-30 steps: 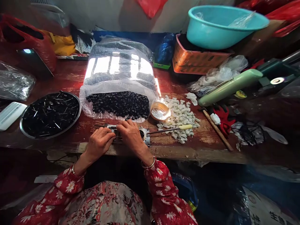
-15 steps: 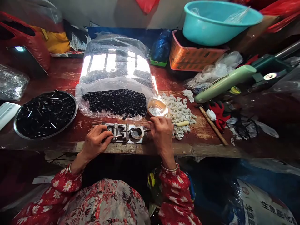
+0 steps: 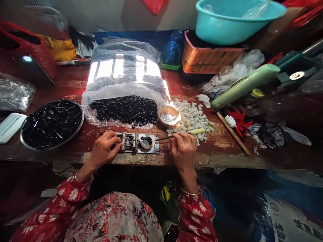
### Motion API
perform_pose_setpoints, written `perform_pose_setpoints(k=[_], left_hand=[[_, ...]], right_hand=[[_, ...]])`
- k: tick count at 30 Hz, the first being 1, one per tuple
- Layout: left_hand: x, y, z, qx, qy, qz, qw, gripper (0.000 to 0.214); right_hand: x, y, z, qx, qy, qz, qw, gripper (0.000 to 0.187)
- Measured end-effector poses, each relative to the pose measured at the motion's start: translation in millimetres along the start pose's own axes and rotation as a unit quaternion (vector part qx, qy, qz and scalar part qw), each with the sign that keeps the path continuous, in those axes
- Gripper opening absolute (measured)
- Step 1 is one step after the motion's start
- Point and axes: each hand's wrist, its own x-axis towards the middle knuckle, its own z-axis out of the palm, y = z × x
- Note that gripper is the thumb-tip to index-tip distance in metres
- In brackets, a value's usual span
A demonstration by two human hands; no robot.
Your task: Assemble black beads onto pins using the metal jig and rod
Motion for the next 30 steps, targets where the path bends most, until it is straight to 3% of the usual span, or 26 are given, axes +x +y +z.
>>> perform_pose_setpoints(k=[5,12,19,23,25,28,30], left_hand=[[2.2,-4.1,-2.6,0.016,-0.023,0.029,0.999,0.012],[1.2,-2.7,-4.2,0.024,-0.030,0.051,0.998,0.013],[-8.5,-11.5,-10.0,0.001,0.020,0.036,0.999,0.007],[-12.1,-15.4,-14.7,-0.019,0.045,0.030,0.998,0.008],[-13.6,-18.3,-16.6,-0.021,0.051,0.024,0.998,0.014],[-16.1,-25.5,-17.4,-0.008,0.036,0.013,0.999,0.029],[-17.8,-31.0,-16.4,0.009,0.013,0.008,1.000,0.039]], right_hand=[[6.5,12.2,1.0,-0.028,-0.018,0.011,0.999,0.025],[8.7,28.1,-3.2,-0.151,-0.064,-0.016,0.986,0.037],[-22.2,17.7,-48.1,-0.175,-0.123,-0.046,0.976,0.036],[-50.8,11.5,-78.4,-0.051,-0.220,-0.025,0.974,0.042],[-62.1,7.3,-89.5,0.086,-0.319,0.024,0.944,0.046],[-70.8,-2.1,-97.6,0.262,-0.480,0.141,0.826,0.053],[-71.9,-8.6,-97.7,0.322,-0.537,0.217,0.749,0.063]])
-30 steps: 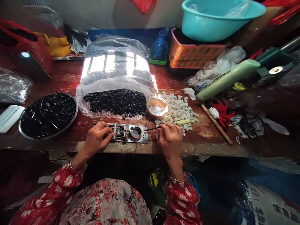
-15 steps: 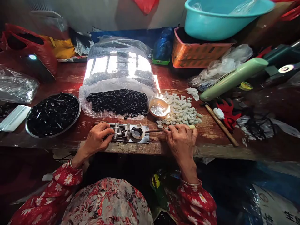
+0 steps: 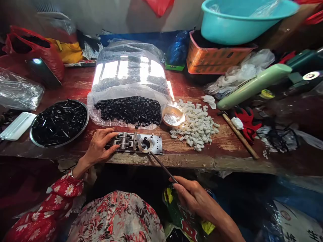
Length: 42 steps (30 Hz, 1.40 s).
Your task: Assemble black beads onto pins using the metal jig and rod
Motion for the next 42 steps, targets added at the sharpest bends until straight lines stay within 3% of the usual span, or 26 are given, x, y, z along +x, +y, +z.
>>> perform_pose_setpoints(k=[5,15,20,28,35,42], left_hand=[[-1.3,-7.2,3.4,0.012,-0.033,-0.001,0.999,0.045],[0.3,-7.6,5.4,0.019,-0.044,-0.011,0.999,0.043],[-0.5,-10.7,9.3,0.008,-0.031,-0.007,0.999,0.040],[-1.2,-13.5,10.8,0.004,-0.031,-0.003,1.000,0.041],[-2.6,-21.1,8.1,0.037,-0.079,0.057,0.995,0.067],[-6.8,-20.8,23.9,0.078,-0.062,0.055,0.994,0.082]], right_hand=[[4.5,-4.7,5.8,0.123,-0.038,0.060,0.990,0.080],[4.3,4.1,5.0,0.200,-0.042,0.043,0.978,0.065],[1.4,-8.1,19.9,0.231,-0.041,0.037,0.971,0.059],[-11.9,-37.1,52.2,0.294,0.047,0.069,0.952,0.052],[-9.5,-33.2,54.0,0.309,0.042,0.059,0.948,0.051],[-12.3,-43.8,75.0,0.322,0.057,0.078,0.942,0.054]])
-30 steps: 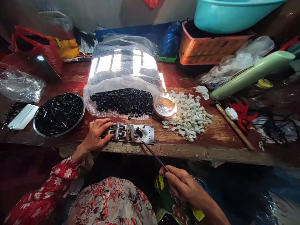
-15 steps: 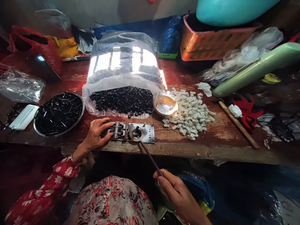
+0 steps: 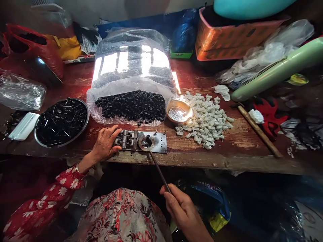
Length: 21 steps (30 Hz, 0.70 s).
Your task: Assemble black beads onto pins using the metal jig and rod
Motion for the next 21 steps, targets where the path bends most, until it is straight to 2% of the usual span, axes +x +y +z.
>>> perform_pose_setpoints(k=[7,13,18,21], left_hand=[[1.7,1.8,-1.8,0.006,0.021,0.016,1.000,0.082],[1.2,1.7,0.4,-0.007,0.017,0.009,1.000,0.084],[0.2,0.2,1.2,-0.005,0.014,0.007,1.000,0.086],[0.0,0.6,1.0,0.001,0.017,0.015,1.000,0.084]], right_hand=[[-4.5,4.7,29.7,0.063,0.014,0.004,0.998,0.051],[-3.0,15.9,57.1,0.113,0.019,0.012,0.993,0.057],[1.5,25.1,92.1,0.169,0.040,-0.001,0.985,0.050],[3.1,26.0,101.7,0.188,0.036,-0.019,0.981,0.047]])
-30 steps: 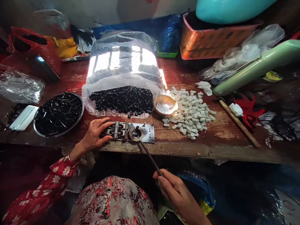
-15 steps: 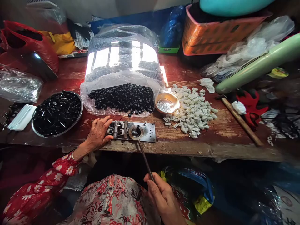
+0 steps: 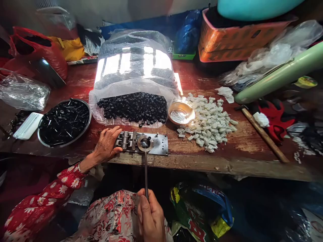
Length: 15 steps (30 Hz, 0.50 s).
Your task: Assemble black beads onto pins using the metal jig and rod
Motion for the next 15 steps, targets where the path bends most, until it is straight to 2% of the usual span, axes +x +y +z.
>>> perform_pose_setpoints(k=[4,9,12,15], left_hand=[[1.5,2.4,-4.7,-0.010,0.000,-0.004,1.000,0.075],[11.5,2.8,-23.8,-0.083,-0.010,-0.030,0.996,0.048],[21.5,1.6,-34.8,-0.109,-0.027,0.000,0.994,0.034],[31.6,2.0,-39.4,-0.121,-0.056,0.034,0.990,0.024]], right_hand=[[0.4,-2.6,-4.4,-0.005,-0.007,0.007,1.000,0.048],[1.8,-8.7,-17.9,-0.068,-0.029,-0.003,0.997,0.051],[3.6,-17.3,-34.3,-0.164,-0.006,-0.039,0.986,0.053],[8.6,-33.3,-66.6,-0.316,0.015,-0.084,0.945,0.052]])
